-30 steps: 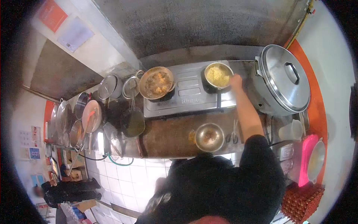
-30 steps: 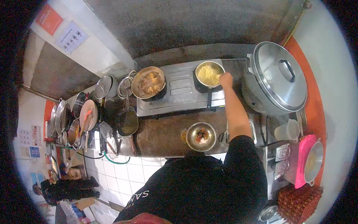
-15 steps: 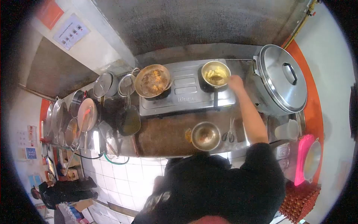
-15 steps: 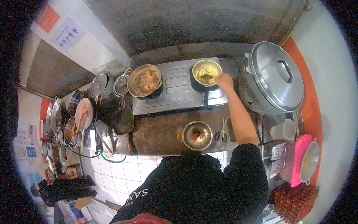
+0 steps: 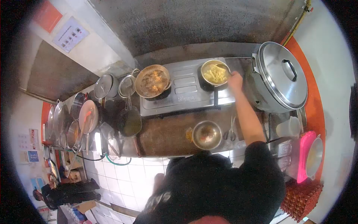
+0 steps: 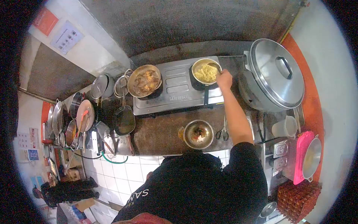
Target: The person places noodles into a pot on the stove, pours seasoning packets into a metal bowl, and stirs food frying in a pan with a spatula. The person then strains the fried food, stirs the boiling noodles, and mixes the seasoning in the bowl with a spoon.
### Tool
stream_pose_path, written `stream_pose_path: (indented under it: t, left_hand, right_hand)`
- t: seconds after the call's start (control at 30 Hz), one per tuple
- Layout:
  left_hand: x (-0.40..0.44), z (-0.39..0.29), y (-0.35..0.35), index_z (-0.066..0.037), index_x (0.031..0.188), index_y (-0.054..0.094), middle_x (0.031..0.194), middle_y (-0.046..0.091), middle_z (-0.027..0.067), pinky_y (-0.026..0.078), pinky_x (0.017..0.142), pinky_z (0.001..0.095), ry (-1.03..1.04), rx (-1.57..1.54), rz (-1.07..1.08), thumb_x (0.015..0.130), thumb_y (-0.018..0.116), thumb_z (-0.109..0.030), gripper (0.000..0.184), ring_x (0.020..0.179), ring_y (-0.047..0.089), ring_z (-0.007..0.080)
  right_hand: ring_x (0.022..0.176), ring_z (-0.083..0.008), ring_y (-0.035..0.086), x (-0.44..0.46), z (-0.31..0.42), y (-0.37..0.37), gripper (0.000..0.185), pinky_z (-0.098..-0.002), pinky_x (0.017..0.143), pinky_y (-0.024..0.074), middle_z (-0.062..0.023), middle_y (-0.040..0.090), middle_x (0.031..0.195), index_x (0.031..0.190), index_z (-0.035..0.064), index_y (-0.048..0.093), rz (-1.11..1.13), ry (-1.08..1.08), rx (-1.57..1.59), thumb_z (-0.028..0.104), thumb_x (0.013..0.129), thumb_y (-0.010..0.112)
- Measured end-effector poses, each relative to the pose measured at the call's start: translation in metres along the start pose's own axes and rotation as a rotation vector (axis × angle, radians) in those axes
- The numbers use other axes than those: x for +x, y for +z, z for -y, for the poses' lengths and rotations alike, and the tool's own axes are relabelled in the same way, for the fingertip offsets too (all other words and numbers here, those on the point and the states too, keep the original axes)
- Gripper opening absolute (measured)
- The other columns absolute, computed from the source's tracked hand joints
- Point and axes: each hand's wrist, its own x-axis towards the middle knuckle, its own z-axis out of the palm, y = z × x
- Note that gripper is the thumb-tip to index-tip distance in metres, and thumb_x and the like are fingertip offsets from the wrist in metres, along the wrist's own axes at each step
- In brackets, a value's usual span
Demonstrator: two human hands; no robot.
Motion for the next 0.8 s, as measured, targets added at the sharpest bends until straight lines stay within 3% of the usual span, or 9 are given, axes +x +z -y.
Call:
stream_pose_path:
  t: [0.03,0.17,0.27,0.33,0.43,0.47,0.53,0.63,0.8]
  left_hand:
    - [-0.009,-0.03,-0.018,-0.001,0.07,0.059,0.07,0.058,0.0153,0.043,0.063,0.0338,-0.018,0.221,0.068,0.068,0.055,-0.023,0.022,0.065,0.055,0.0263]
    - [-0.012,-0.027,-0.013,-0.001,0.07,0.059,0.07,0.058,0.0155,0.043,0.063,0.0339,-0.029,0.205,0.063,0.069,0.055,-0.024,0.023,0.065,0.055,0.0264]
    - [-0.011,-0.021,-0.007,-0.001,0.07,0.059,0.07,0.058,0.0156,0.043,0.063,0.034,-0.039,0.19,0.065,0.069,0.054,-0.024,0.023,0.066,0.055,0.0264]
    - [-0.011,-0.018,-0.005,-0.002,0.07,0.059,0.07,0.058,0.0157,0.043,0.063,0.034,-0.039,0.183,0.064,0.069,0.054,-0.024,0.023,0.066,0.055,0.0265]
    - [-0.011,-0.016,0.0,-0.002,0.07,0.059,0.07,0.058,0.0159,0.043,0.064,0.0341,-0.042,0.168,0.061,0.069,0.054,-0.025,0.023,0.066,0.055,0.0265]
    - [-0.009,-0.016,-0.001,-0.002,0.07,0.059,0.07,0.058,0.0159,0.043,0.064,0.0341,-0.04,0.157,0.06,0.069,0.054,-0.025,0.024,0.066,0.055,0.0265]
    - [-0.007,-0.018,0.001,-0.002,0.07,0.059,0.07,0.058,0.0161,0.043,0.064,0.0342,-0.051,0.155,0.065,0.069,0.054,-0.025,0.024,0.067,0.055,0.0266]
    - [-0.009,-0.017,0.0,-0.002,0.07,0.059,0.07,0.058,0.0162,0.043,0.064,0.0343,-0.048,0.146,0.07,0.069,0.053,-0.025,0.024,0.067,0.055,0.0266]
    - [-0.008,-0.019,-0.012,-0.002,0.07,0.059,0.07,0.058,0.0165,0.043,0.064,0.0344,-0.046,0.111,0.099,0.07,0.053,-0.026,0.025,0.068,0.055,0.0267]
  right_hand:
    - [0.077,-0.0343,0.056,0.004,-0.003,0.004,0.022,-0.04,0.068,0.0439,-0.0206,0.058,0.078,0.078,0.0017,0.06,-0.061,0.035,-0.047,0.019,0.069,0.051]
    - [0.076,-0.0342,0.056,0.021,-0.036,0.031,0.022,-0.0387,0.068,0.044,-0.0202,0.058,0.078,0.078,0.0013,0.059,0.011,0.08,-0.097,0.02,0.066,0.054]
    - [0.076,-0.0332,0.056,0.04,-0.074,0.05,0.023,-0.0382,0.068,0.0442,-0.0205,0.058,0.078,0.08,0.0021,0.06,0.161,0.052,-0.133,0.02,0.066,0.053]
    - [0.075,-0.0321,0.057,0.041,-0.082,0.044,0.025,-0.0379,0.067,0.0446,-0.021,0.058,0.078,0.08,0.0014,0.061,0.444,-0.094,-0.112,0.02,0.066,0.053]
    - [0.073,-0.0324,0.057,0.045,-0.096,0.05,0.023,-0.0387,0.066,0.0433,-0.0214,0.058,0.077,0.069,-0.0024,0.059,0.236,-0.246,-0.205,0.019,0.065,0.052]
    - [0.073,-0.0324,0.057,0.028,-0.067,0.029,0.023,-0.0387,0.066,0.0433,-0.0214,0.058,0.077,0.069,-0.0024,0.059,0.241,-0.248,-0.212,0.019,0.065,0.052]
    - [0.075,-0.0341,0.056,-0.012,-0.008,-0.008,0.021,-0.0403,0.068,0.043,-0.0221,0.057,0.078,0.071,-0.0017,0.059,0.269,0.01,0.068,0.017,0.065,0.052]
    - [0.077,-0.0353,0.055,-0.023,-0.017,0.017,0.019,-0.0412,0.069,0.0433,-0.023,0.056,0.078,0.074,-0.0004,0.059,0.252,-0.118,-0.176,0.015,0.066,0.052]
    - [0.079,-0.0363,0.054,-0.016,-0.001,0.012,0.021,-0.0414,0.071,0.0435,-0.0223,0.056,0.081,0.077,-0.0002,0.059,0.135,-0.112,-0.084,0.016,0.067,0.051]
